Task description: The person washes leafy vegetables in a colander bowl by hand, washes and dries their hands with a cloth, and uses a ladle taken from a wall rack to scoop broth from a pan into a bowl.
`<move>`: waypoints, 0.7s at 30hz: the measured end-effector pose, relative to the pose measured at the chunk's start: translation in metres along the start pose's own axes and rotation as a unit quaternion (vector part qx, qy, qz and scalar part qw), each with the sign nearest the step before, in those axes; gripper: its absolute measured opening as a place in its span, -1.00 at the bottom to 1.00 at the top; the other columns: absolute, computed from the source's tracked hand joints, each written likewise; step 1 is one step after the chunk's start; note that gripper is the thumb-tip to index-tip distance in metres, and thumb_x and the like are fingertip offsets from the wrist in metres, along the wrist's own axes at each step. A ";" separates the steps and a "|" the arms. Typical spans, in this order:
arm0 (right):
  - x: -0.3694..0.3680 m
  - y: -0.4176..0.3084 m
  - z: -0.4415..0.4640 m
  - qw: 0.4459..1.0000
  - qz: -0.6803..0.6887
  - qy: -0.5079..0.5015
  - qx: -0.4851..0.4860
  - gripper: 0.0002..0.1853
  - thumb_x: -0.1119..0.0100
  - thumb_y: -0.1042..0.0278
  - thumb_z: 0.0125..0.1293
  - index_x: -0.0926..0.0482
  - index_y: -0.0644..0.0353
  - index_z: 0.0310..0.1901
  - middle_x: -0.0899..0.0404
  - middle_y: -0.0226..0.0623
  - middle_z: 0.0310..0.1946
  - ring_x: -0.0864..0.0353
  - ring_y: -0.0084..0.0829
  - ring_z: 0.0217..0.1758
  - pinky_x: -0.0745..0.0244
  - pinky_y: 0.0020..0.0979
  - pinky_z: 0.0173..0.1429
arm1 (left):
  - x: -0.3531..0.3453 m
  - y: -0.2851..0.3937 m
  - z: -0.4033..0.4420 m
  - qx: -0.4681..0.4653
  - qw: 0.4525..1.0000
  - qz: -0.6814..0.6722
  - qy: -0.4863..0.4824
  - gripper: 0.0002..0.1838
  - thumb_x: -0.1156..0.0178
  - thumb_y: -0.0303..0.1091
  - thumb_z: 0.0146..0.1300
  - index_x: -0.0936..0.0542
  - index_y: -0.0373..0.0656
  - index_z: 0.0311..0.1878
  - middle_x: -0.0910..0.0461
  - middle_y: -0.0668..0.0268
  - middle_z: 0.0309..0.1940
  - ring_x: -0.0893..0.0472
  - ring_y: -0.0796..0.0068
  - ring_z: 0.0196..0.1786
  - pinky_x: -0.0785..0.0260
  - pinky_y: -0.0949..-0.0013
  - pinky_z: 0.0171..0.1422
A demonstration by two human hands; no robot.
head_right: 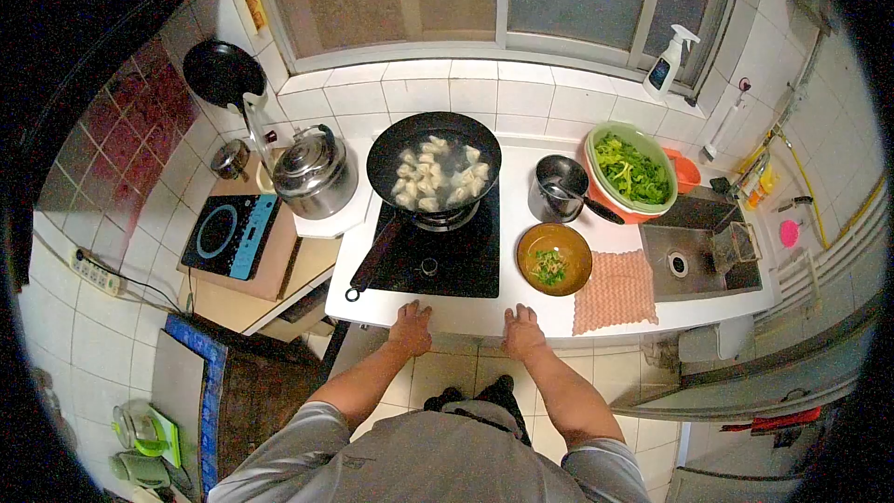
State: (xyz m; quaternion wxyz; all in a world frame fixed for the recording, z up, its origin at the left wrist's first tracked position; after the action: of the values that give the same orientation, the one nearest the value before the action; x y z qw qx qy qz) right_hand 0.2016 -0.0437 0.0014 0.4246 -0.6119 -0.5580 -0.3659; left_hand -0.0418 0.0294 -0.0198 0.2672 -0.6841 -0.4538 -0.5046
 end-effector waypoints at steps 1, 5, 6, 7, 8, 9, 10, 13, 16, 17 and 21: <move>0.001 -0.001 0.000 1.000 0.001 -0.003 -0.002 -0.16 -0.23 0.13 0.04 -0.14 0.33 0.32 -0.06 0.18 0.31 0.01 0.03 0.39 0.04 -0.20 0.46 | 0.003 0.001 -0.002 0.000 1.000 0.000 -0.001 -0.25 -0.19 -0.19 0.08 -0.19 -0.10 0.36 -0.04 -0.04 0.37 -0.07 -0.05 0.37 -0.04 0.09 0.43; 0.007 -0.004 -0.005 1.000 0.008 0.008 0.002 -0.18 -0.24 0.13 0.07 -0.15 0.36 0.32 -0.11 0.16 0.28 -0.03 0.08 0.37 0.03 -0.15 0.45 | 0.020 0.005 -0.011 -0.007 0.998 -0.057 -0.023 -0.33 -0.03 -0.36 0.14 -0.16 -0.22 0.36 0.01 -0.14 0.37 -0.05 -0.10 0.39 0.01 0.10 0.45; 0.006 -0.003 -0.004 1.000 0.004 0.005 0.001 -0.17 -0.24 0.14 0.06 -0.14 0.33 0.32 -0.09 0.16 0.30 -0.02 0.07 0.38 0.02 -0.16 0.45 | 0.020 0.005 -0.011 -0.006 0.998 -0.059 -0.022 -0.33 -0.03 -0.37 0.14 -0.16 -0.22 0.36 0.01 -0.13 0.37 -0.05 -0.10 0.39 0.00 0.11 0.44; 0.003 -0.002 -0.002 1.000 0.000 0.001 0.000 -0.16 -0.24 0.14 0.04 -0.13 0.31 0.33 -0.07 0.15 0.31 0.00 0.06 0.38 0.01 -0.18 0.45 | 0.020 0.005 -0.011 -0.006 0.998 -0.060 -0.021 -0.33 -0.03 -0.37 0.14 -0.16 -0.22 0.36 0.02 -0.13 0.37 -0.05 -0.10 0.39 -0.01 0.11 0.44; 0.002 -0.001 -0.001 1.000 -0.004 -0.003 -0.001 -0.15 -0.24 0.14 0.03 -0.13 0.29 0.34 -0.04 0.15 0.32 0.02 0.05 0.39 0.01 -0.19 0.45 | 0.021 0.005 -0.011 -0.006 0.998 -0.056 -0.022 -0.33 -0.03 -0.37 0.13 -0.16 -0.22 0.36 0.02 -0.13 0.38 -0.05 -0.10 0.38 -0.01 0.11 0.44; 0.003 -0.001 -0.002 1.000 -0.003 -0.003 0.000 -0.15 -0.24 0.14 0.03 -0.13 0.29 0.34 -0.04 0.15 0.32 0.02 0.04 0.39 0.01 -0.20 0.45 | 0.023 0.006 -0.012 -0.006 0.998 -0.053 -0.023 -0.33 -0.04 -0.37 0.13 -0.17 -0.22 0.36 0.02 -0.12 0.38 -0.06 -0.10 0.38 0.00 0.11 0.44; 0.003 -0.001 -0.002 1.000 -0.003 -0.004 0.001 -0.15 -0.24 0.14 0.03 -0.13 0.29 0.34 -0.04 0.15 0.33 0.02 0.04 0.39 0.01 -0.20 0.45 | 0.024 0.006 -0.012 -0.006 0.998 -0.049 -0.024 -0.33 -0.04 -0.36 0.13 -0.17 -0.21 0.36 0.02 -0.12 0.38 -0.06 -0.10 0.38 0.00 0.11 0.44; 0.004 -0.002 -0.002 1.000 -0.007 -0.008 0.006 -0.15 -0.24 0.15 0.03 -0.13 0.30 0.33 -0.04 0.16 0.33 0.02 0.04 0.39 0.01 -0.20 0.45 | 0.008 0.002 -0.004 0.002 1.000 -0.025 0.003 -0.25 -0.18 -0.19 0.08 -0.19 -0.12 0.36 -0.03 -0.04 0.37 -0.07 -0.06 0.36 -0.05 0.08 0.43; 0.007 -0.003 -0.003 1.000 -0.003 -0.011 0.004 -0.15 -0.24 0.15 0.03 -0.13 0.32 0.33 -0.05 0.17 0.32 0.01 0.03 0.39 0.02 -0.20 0.46 | 0.001 0.000 0.000 0.005 1.000 -0.024 0.000 -0.26 -0.18 -0.19 0.09 -0.19 -0.12 0.36 -0.02 -0.04 0.38 -0.05 -0.05 0.38 -0.03 0.08 0.44; 0.008 -0.004 -0.003 1.000 0.000 -0.011 0.002 -0.16 -0.24 0.16 0.03 -0.13 0.33 0.33 -0.06 0.17 0.32 0.01 0.03 0.39 0.03 -0.20 0.46 | 0.000 0.000 0.000 0.006 1.000 -0.024 -0.002 -0.26 -0.18 -0.19 0.09 -0.18 -0.12 0.36 -0.01 -0.03 0.38 -0.04 -0.05 0.38 -0.03 0.08 0.44; 0.000 0.001 0.000 1.000 0.005 0.002 0.006 -0.15 -0.25 0.15 0.02 -0.14 0.34 0.32 -0.06 0.18 0.31 0.01 0.03 0.39 0.03 -0.20 0.46 | 0.007 0.001 -0.004 0.013 0.999 -0.043 -0.016 -0.26 -0.17 -0.18 0.11 -0.17 -0.12 0.37 0.00 -0.02 0.39 -0.02 -0.04 0.40 -0.01 0.09 0.45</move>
State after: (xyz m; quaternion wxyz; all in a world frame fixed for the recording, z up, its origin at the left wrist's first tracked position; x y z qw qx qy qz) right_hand 0.2021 -0.0437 0.0013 0.4313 -0.6114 -0.5562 -0.3616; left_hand -0.0418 0.0281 -0.0120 0.2468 -0.6683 -0.4934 -0.4990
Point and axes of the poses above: each hand's wrist, its own z-axis towards the middle knuckle, its own x-axis out of the back of the hand, y = z × x, the point moved 3 cm from there along z, towards the middle knuckle
